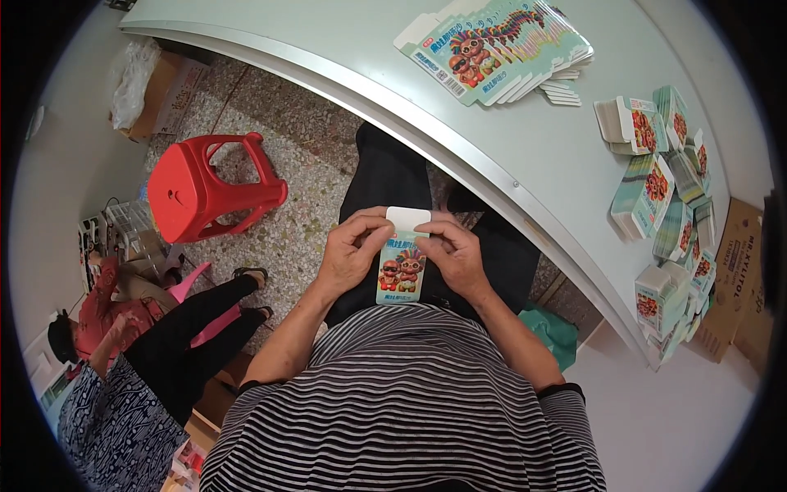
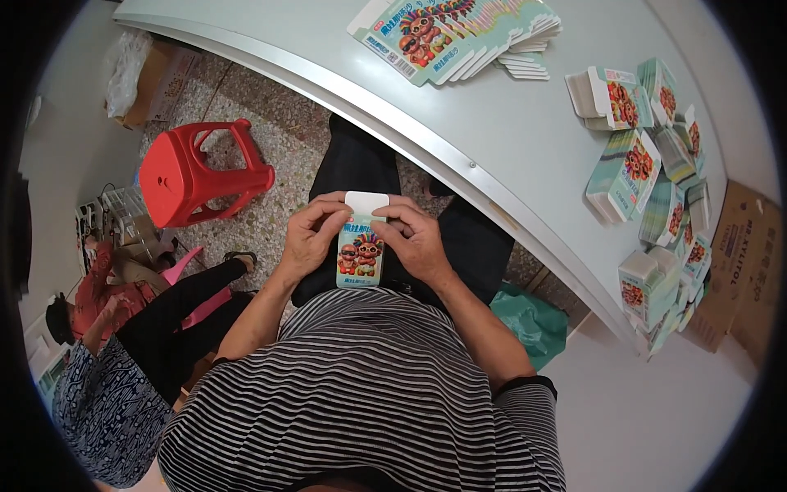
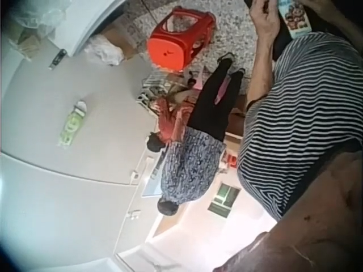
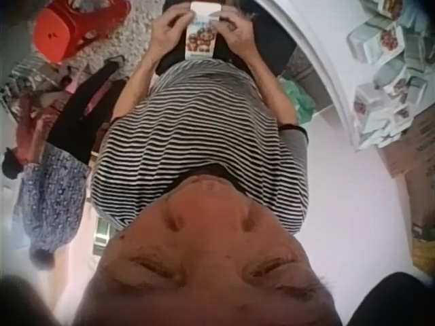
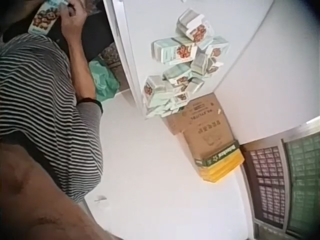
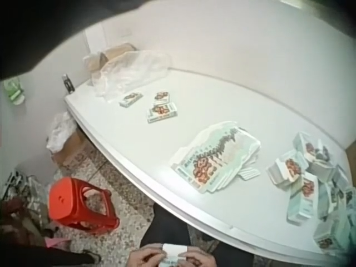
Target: Packaging small white bottles and product packets into boxes in a workshop environment.
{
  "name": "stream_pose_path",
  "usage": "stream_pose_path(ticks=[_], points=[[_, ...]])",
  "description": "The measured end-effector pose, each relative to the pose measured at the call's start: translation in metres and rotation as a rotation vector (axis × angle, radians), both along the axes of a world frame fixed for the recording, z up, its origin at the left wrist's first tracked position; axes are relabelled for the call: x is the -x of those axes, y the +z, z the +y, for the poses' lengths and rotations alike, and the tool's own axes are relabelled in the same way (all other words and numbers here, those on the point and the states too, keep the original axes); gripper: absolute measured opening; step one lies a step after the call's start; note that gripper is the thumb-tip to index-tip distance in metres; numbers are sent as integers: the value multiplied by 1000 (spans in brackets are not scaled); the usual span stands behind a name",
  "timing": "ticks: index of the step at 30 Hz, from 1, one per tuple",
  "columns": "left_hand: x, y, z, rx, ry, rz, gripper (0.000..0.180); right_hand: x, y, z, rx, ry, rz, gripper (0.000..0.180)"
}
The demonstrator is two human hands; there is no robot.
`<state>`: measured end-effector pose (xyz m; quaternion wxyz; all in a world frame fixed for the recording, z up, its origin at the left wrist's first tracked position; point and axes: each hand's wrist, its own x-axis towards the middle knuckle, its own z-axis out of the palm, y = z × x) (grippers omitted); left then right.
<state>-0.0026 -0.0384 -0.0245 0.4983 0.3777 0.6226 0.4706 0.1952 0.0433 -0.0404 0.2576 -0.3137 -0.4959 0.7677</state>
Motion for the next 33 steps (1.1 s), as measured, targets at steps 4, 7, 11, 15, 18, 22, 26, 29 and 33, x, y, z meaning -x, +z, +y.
stream_pose_path(ticks=[4,7,11,15,18,22,26,29,33], points=[[-2,10,1,-39,49,-31,18,0,2,-1,-103,-46,-29,19],[-11,17,2,3,221,-269,14,7,13,-1,14,-96,81,21],[1,20,-1,217,118,-188,17,3,15,3,59,-38,101,19],[9,26,-1,74,69,-200,21,5,24,8,-49,18,29,18],[11,44,4,168,87,-268,19,11,40,13,221,9,37,18],[15,58,6,243,48,-271,17,12,53,19,211,111,-68,19],[21,54,6,240,-14,-197,16,14,51,20,119,110,-125,17],[20,50,4,207,-8,-276,14,13,44,18,89,108,-78,17],[21,48,3,242,-14,-341,14,16,39,17,63,123,-81,17]])
